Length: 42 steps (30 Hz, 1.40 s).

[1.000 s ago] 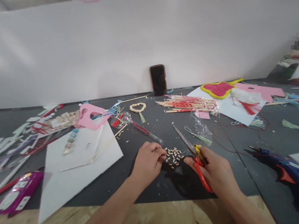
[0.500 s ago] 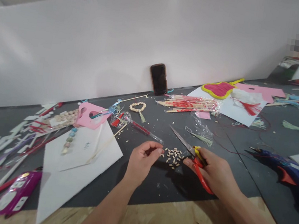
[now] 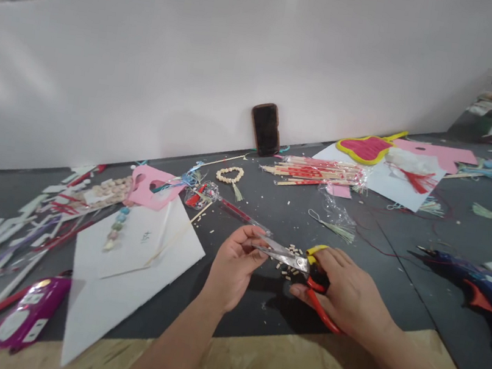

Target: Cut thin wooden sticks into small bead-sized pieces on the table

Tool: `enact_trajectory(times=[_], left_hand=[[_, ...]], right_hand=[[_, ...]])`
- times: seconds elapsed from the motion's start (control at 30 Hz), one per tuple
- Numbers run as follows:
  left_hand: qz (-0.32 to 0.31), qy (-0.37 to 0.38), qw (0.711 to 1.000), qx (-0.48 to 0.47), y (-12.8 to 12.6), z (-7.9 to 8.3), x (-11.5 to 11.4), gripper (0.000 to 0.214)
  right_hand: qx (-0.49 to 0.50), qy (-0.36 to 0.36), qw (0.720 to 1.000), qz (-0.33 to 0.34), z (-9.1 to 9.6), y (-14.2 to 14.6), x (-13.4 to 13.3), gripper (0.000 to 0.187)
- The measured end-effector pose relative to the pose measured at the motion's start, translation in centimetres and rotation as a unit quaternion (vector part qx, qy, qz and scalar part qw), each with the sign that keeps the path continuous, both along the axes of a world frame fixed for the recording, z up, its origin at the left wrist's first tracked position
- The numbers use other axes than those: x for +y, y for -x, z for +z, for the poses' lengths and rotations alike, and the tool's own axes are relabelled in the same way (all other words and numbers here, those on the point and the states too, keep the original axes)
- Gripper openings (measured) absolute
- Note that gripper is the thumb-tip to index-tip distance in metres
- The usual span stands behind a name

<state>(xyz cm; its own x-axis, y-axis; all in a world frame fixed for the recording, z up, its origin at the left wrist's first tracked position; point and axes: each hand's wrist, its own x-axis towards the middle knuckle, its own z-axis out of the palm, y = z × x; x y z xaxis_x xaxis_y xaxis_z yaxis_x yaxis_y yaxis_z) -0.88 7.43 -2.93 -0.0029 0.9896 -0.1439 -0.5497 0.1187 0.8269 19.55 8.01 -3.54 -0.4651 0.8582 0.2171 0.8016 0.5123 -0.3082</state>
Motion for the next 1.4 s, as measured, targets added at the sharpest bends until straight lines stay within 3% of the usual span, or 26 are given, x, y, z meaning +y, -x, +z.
enact_trajectory(times=[0.37, 0.8, 1.03, 1.2, 1.3, 1.37, 1.4], left_hand=[[-0.002, -0.019, 0.998, 0.067, 0.2, -0.6, 0.0, 0.036], [0.010, -0.032, 0.997, 0.063, 0.2, -0.8, -0.1, 0.033], [0.020, -0.038, 0.996, 0.074, 0.2, -1.0, -0.1, 0.033], [0.026, -0.040, 0.995, 0.090, 0.3, -1.0, -0.1, 0.033], [0.022, -0.037, 0.985, 0.168, 0.4, -0.8, -0.1, 0.027], [0.009, -0.049, 0.951, 0.307, 0.5, -0.7, -0.2, 0.017], [0.001, -0.061, 0.920, 0.388, 0.5, -0.7, -0.2, 0.011]], right_hand=[[-0.007, -0.019, 1.000, 0.005, 0.2, 0.0, 0.1, 0.027], [-0.023, -0.056, 0.998, 0.005, -0.1, -0.1, 0.0, 0.027], [-0.025, -0.049, 0.998, 0.012, -0.1, -0.2, -0.1, 0.028], [-0.008, -0.028, 0.999, -0.019, -0.3, -0.2, 0.0, 0.032], [0.030, -0.003, 0.998, -0.064, -0.4, -0.4, 0.3, 0.035], [0.050, 0.007, 0.994, -0.094, -0.3, -0.6, 0.6, 0.037], [0.058, 0.011, 0.993, -0.105, -0.2, -0.7, 0.7, 0.038]])
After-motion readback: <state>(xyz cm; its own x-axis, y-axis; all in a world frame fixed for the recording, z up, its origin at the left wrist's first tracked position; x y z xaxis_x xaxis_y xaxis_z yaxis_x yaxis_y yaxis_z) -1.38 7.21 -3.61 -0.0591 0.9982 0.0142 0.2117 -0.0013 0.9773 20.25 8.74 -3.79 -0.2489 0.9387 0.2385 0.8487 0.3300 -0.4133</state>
